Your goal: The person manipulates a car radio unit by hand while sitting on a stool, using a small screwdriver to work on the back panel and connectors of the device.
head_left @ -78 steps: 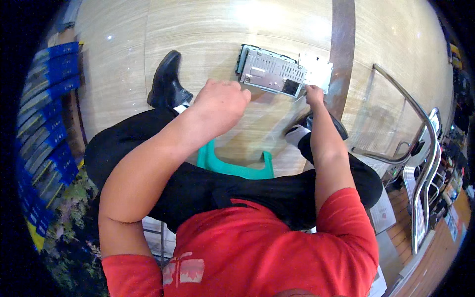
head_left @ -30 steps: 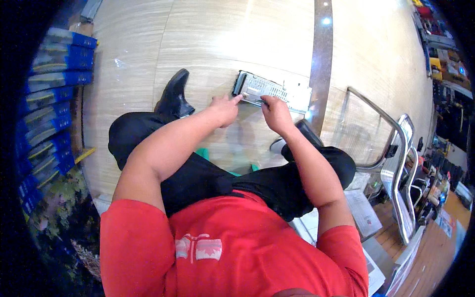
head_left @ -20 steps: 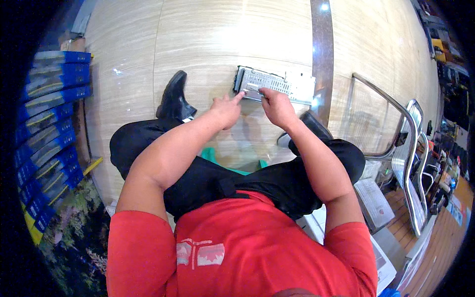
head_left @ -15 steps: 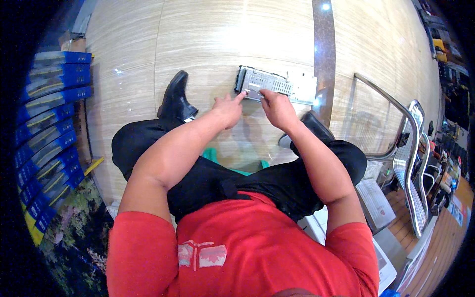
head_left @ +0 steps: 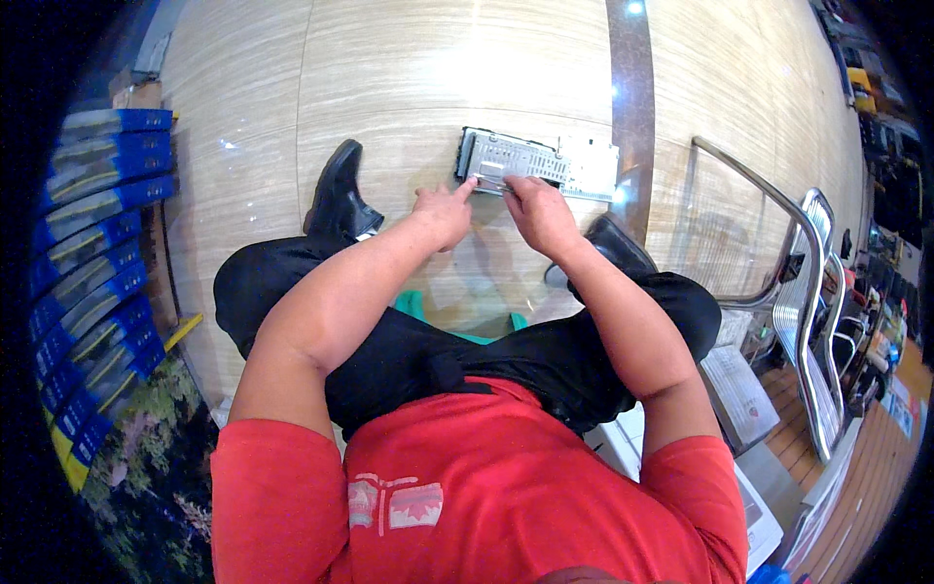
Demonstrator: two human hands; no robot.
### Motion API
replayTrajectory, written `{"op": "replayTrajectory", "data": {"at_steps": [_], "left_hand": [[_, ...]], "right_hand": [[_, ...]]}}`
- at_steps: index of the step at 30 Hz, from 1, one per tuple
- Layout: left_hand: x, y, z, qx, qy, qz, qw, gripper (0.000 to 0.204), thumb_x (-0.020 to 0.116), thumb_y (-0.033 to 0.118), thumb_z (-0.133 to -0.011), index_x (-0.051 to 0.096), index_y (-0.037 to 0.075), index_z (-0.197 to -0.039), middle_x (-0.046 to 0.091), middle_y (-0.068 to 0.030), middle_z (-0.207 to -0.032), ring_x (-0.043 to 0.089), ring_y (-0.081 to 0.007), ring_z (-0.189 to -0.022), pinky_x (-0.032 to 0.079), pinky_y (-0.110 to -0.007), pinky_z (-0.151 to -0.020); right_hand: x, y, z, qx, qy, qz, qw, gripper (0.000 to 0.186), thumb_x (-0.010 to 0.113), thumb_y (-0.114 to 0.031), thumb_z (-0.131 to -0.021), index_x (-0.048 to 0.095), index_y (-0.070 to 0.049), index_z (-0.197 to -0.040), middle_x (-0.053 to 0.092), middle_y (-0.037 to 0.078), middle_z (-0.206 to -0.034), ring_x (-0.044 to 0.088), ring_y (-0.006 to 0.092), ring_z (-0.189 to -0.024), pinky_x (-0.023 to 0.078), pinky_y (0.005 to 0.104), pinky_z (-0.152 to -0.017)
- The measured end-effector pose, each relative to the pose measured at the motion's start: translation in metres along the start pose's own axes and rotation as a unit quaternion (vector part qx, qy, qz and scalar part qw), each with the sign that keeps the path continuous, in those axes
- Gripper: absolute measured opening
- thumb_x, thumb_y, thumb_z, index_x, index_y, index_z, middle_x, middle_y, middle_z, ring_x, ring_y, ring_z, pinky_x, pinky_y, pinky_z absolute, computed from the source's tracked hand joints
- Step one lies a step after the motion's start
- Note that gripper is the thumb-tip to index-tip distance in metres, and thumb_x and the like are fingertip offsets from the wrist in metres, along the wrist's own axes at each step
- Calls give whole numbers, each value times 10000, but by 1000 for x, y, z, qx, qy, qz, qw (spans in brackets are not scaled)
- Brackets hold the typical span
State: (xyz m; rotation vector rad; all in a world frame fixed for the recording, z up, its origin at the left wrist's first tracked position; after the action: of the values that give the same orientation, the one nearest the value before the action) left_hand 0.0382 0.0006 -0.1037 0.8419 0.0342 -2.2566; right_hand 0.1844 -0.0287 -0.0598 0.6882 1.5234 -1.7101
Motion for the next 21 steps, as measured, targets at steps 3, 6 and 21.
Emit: {"op": "replayTrajectory", "data": {"at_steps": [3,6,21], "left_hand": [[1,-1,-1,4,3,-4,1000,512,703,132,-828,581,76,-1322,127,-83,-1662,468,-369,-1319,487,-538,-975],[2,-1,-3,0,-3,-4,1000,505,698,152,-845,576,83,-1330,123,-87,-1662,490,-365,-1295,483,-550,-980],[-7,3,-6,-18,-17,33,999,485,662,84,-846,585,103,-1325,141,-123,-1652,491,-363,-1310,485,-536,-995]], "right_hand": [[1,-1,0,1,-6,-3,1000,205,601,-164,-919,630,-26,-1067,663,222,-953,646,407,-892,524,494,-776],[1,0,1,5,-12,4,1000,196,602,-169,-918,625,-27,-1052,665,225,-942,648,407,-881,524,497,-770],[1,1,-2,33,-41,69,996,324,593,-329,-956,619,-28,-839,674,210,-815,664,399,-771,534,503,-686]]}}
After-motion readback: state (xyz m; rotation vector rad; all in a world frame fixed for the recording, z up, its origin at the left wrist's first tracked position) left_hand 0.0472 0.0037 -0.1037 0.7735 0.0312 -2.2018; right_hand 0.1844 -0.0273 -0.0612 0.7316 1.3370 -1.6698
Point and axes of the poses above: each hand's wrist, its own z-axis away from the middle knuckle, its own x-axis out of the palm, y = z × x, the point moved 5 cm from there along -z, towards the middle knuckle
